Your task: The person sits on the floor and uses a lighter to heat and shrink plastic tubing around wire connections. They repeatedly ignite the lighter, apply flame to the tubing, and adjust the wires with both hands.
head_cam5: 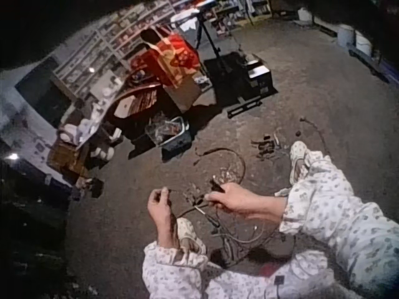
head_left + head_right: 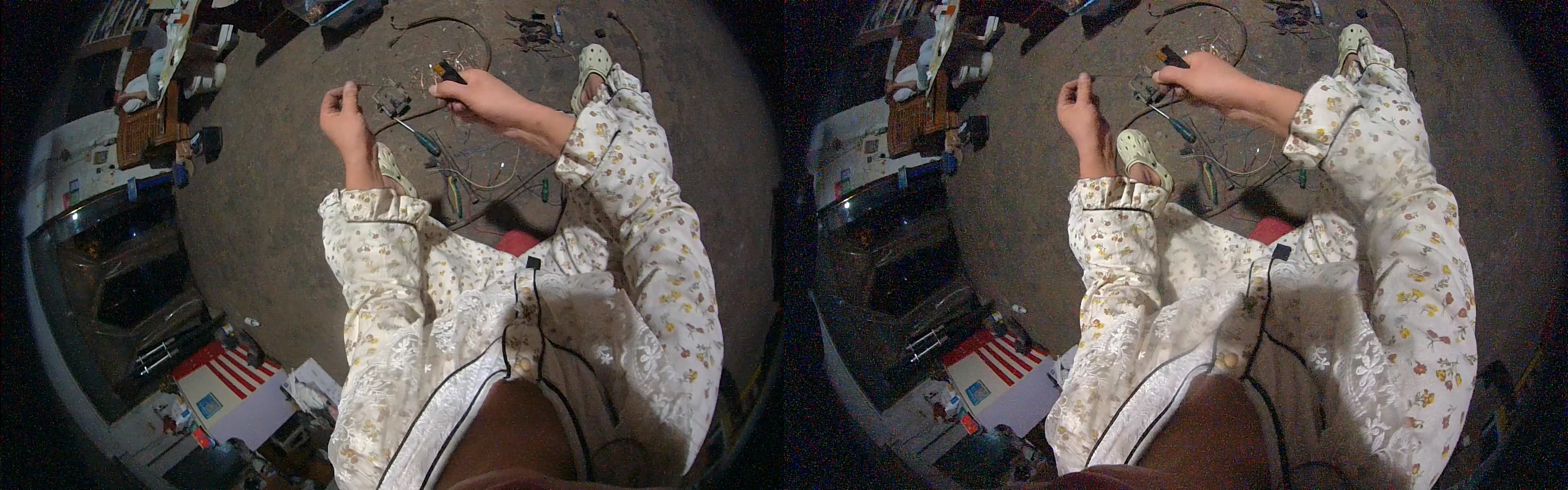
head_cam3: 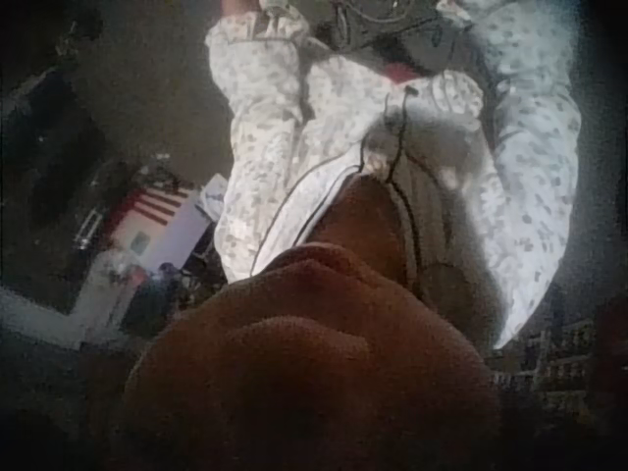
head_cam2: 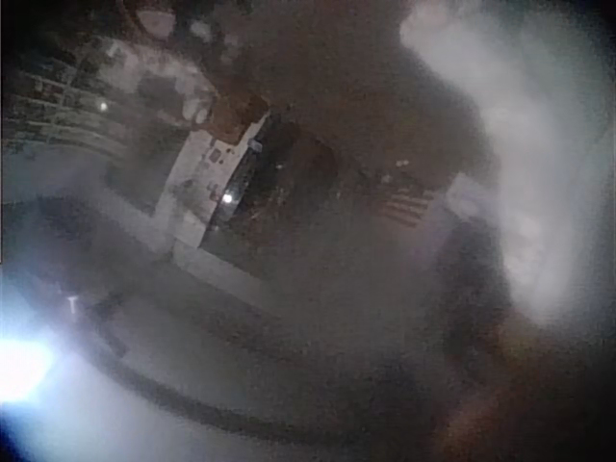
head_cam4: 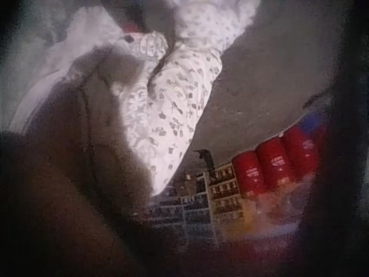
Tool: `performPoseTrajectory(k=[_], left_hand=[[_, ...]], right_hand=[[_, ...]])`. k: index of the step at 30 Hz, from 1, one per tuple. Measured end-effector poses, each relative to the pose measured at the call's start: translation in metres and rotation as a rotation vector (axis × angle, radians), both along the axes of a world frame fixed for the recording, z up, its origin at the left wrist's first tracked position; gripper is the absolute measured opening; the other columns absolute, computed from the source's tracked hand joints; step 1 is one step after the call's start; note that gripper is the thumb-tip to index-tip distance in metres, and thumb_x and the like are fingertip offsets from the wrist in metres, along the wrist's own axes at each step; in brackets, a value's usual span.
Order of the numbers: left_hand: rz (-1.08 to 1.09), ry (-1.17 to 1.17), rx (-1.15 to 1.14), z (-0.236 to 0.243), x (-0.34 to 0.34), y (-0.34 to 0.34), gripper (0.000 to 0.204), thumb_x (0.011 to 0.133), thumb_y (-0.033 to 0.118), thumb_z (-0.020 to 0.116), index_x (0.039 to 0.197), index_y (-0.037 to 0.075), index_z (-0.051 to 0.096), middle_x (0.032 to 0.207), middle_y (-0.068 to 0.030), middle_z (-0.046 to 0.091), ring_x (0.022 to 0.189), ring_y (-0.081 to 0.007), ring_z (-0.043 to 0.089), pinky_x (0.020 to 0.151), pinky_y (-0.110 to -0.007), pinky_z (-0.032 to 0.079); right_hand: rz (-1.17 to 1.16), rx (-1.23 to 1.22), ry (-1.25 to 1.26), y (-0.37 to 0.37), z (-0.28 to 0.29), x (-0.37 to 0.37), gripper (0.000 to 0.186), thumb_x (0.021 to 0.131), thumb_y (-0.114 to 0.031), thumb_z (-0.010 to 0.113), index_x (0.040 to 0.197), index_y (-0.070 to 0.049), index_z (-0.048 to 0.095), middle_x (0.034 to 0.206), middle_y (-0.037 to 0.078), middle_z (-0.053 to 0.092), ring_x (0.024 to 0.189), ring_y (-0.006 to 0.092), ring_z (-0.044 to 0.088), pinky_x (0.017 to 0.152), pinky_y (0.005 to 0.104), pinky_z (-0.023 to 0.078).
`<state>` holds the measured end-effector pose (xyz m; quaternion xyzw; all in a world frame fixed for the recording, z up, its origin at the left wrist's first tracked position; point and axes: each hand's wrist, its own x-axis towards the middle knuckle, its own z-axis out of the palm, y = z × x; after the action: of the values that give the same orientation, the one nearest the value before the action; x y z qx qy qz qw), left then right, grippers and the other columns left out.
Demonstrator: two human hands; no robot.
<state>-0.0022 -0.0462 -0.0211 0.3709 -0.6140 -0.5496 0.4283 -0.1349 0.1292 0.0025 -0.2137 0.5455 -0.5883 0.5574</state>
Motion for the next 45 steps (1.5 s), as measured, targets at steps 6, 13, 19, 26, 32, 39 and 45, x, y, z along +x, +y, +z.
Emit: performPoseTrajectory(k=[6,13,19,26,32,39,45], left_hand=[[0.008,-0.051,-0.101,0.0,0.002,0.004,0.015,0.081,0.013,0.063,0.072,0.004,0.055,0.064,0.0033,0.049,0.054,-0.0048,0.037,0.049,-0.022,0.028],[0.06,-0.014,-0.083,0.0,-0.008,0.001,0.015,0.079,0.012,0.066,0.072,0.004,0.056,0.061,0.0034,0.046,0.053,-0.005,0.036,0.048,-0.022,0.026],[0.059,-0.042,-0.045,-0.014,-0.008,-0.009,0.015,0.079,0.013,0.066,0.073,0.005,0.056,0.061,0.003,0.047,0.049,-0.0051,0.035,0.044,-0.022,0.025],[-0.136,0.148,0.028,0.026,0.009,-0.008,0.011,0.085,0.01,0.06,0.078,0.003,0.056,0.064,0.0014,0.051,0.049,-0.0039,0.036,0.044,-0.02,0.027],[-0.056,0.161,-0.029,0.053,0.026,0.008,0.01,0.085,0.011,0.059,0.079,0.003,0.056,0.065,0.0026,0.049,0.05,-0.0033,0.036,0.044,-0.02,0.026],[-0.043,0.163,-0.039,0.062,0.025,0.019,0.012,0.085,0.013,0.06,0.078,0.004,0.055,0.064,0.0033,0.048,0.052,-0.0034,0.037,0.045,-0.02,0.027],[0.083,0.188,-0.05,0.054,0.019,0.025,0.011,0.083,0.012,0.061,0.078,0.004,0.056,0.065,0.0033,0.051,0.052,-0.0032,0.038,0.046,-0.019,0.028]], right_hand=[[-0.009,-0.092,0.049,-0.004,-0.016,0.01,0.023,0.084,-0.024,0.056,0.068,-0.009,0.047,0.056,-0.004,0.042,0.047,0.0039,0.035,0.043,0.0214,0.027],[-0.086,-0.127,0.091,0.003,-0.005,0.025,0.026,0.084,-0.025,0.055,0.065,-0.009,0.047,0.055,-0.005,0.044,0.046,0.0039,0.037,0.042,0.0215,0.027],[-0.094,-0.143,0.121,0.006,-0.011,0.026,0.025,0.084,-0.025,0.055,0.066,-0.009,0.049,0.055,-0.005,0.044,0.046,0.0039,0.037,0.043,0.0212,0.027],[0.142,-0.129,0.486,0.003,-0.024,0.002,0.033,0.087,-0.034,0.052,0.076,-0.005,0.058,0.059,-0.004,0.05,0.048,0.0068,0.038,0.045,0.0232,0.029],[0.049,-0.089,0.349,-0.001,-0.004,-0.001,0.039,0.087,-0.042,0.052,0.091,-0.006,0.067,0.067,0.0,0.058,0.062,0.0094,0.047,0.058,0.0268,0.038],[0.132,-0.06,0.519,-0.005,-0.004,0.005,0.041,0.08,-0.047,0.06,0.084,-0.006,0.067,0.063,0.0,0.055,0.06,0.0085,0.046,0.054,0.0261,0.036],[-0.176,-0.076,0.534,-0.005,-0.009,0.013,0.044,0.082,-0.046,0.056,0.075,-0.003,0.063,0.06,0.002,0.053,0.06,0.0097,0.047,0.054,0.0258,0.036]])
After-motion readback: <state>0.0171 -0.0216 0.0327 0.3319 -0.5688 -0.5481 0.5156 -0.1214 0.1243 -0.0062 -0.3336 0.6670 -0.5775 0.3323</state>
